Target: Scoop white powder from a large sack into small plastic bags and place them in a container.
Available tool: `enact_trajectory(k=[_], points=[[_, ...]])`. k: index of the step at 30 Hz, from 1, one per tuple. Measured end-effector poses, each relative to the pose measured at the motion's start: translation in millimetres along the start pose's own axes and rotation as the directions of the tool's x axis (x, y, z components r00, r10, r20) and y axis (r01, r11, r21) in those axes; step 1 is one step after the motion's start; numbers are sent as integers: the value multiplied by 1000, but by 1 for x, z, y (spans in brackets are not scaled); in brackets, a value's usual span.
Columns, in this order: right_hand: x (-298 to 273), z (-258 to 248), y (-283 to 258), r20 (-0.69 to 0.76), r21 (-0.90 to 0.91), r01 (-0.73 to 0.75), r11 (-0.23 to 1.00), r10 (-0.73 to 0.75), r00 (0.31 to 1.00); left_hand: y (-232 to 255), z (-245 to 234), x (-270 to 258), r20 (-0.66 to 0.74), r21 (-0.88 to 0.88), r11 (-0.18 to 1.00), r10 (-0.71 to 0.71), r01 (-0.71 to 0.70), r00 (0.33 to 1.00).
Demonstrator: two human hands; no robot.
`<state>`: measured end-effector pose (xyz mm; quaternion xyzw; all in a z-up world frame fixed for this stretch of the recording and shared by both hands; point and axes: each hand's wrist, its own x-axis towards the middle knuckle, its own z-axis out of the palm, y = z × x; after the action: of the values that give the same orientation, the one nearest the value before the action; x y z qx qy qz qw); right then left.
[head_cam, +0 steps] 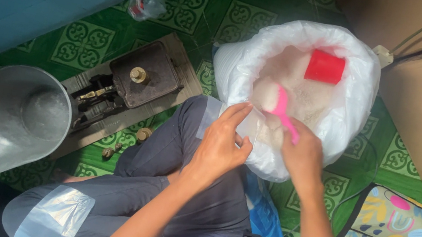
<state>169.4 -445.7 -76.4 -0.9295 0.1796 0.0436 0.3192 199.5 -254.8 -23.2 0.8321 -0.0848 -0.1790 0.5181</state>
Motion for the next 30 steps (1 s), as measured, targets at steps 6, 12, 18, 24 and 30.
enact_trajectory(k=[6,12,18,24,30], points=[[-15,-37,21,-154,-80,17,997,-29,988,0,2,6,16,2,1000,12,-12,1000],[-10,-56,77,-231,-188,209,960,-250,940,1,4,9,19,-8,1000,23,-23,1000],[-19,-95,57,-140,-438,260,860,-351,926,-9,12,11,33,34,999,11,-13,999],[-23,-124,34,-110,-456,352,817,-444,889,-2,10,11,46,52,999,8,-10,999],[-19,-125,12,-34,-454,417,788,-483,875,-5,11,11,58,59,998,35,-39,998]])
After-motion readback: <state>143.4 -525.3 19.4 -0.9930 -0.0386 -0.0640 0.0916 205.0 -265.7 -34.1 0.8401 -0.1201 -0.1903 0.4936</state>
